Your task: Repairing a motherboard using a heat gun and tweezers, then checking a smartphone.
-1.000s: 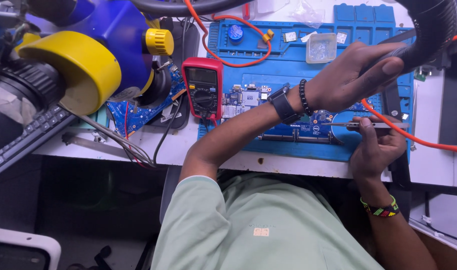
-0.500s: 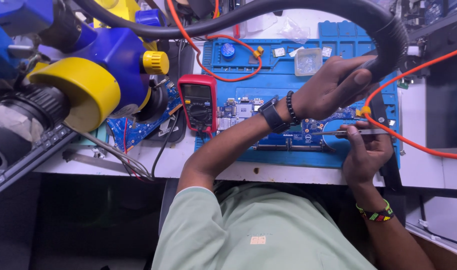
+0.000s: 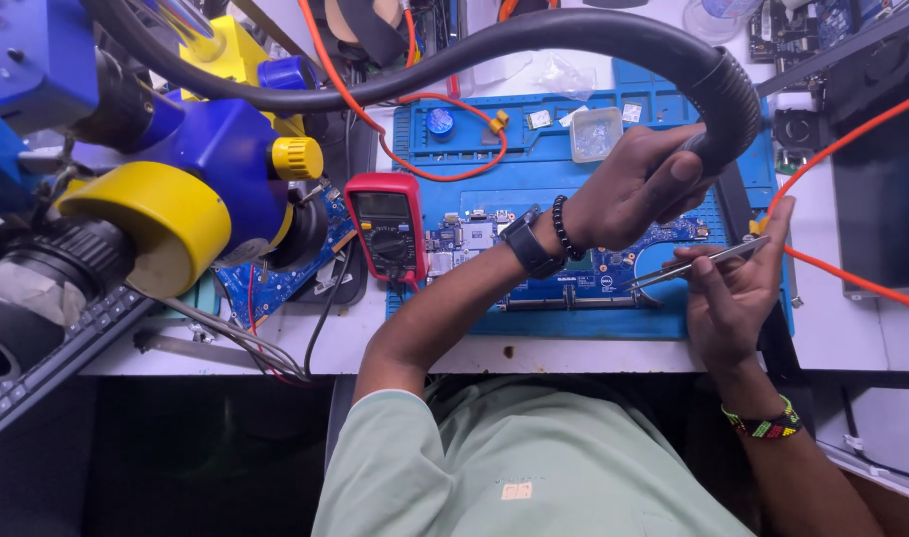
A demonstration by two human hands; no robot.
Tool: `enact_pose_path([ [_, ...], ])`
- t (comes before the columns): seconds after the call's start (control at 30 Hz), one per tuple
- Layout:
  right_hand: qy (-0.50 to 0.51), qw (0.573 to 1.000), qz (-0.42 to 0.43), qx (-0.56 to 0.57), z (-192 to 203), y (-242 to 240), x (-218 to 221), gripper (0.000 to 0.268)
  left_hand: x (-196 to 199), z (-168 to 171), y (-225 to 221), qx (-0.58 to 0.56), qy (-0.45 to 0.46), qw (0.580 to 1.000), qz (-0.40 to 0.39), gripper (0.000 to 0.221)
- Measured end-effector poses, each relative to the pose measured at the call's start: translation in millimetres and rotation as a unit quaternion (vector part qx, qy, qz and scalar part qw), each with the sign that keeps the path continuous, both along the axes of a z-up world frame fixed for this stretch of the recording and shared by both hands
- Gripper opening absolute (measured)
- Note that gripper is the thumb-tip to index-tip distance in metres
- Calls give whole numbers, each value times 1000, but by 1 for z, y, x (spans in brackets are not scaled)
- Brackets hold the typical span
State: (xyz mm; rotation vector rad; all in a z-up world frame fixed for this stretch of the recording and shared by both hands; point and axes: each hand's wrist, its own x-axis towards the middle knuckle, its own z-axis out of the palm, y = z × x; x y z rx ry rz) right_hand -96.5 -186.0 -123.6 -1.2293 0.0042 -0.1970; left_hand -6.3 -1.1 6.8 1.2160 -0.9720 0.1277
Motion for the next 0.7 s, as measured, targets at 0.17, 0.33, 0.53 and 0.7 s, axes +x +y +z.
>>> enact_pose_path([
  [0.17,17,1000,-17,7,0,2,3,108,2,-5,-2,1,2,1000,3,61],
  [0.33,21,999,-25,0,2,2,2,105,2,-6,-3,-2,6,1000,-1,61],
  [0.53,21,999,-41,3,1,4,1,106,-1,-5,0,-20,20,999,-19,58],
  [0.7,18,997,-74,24,2,5,2,103,2,-8,-2,-8,21,1000,-6,60],
])
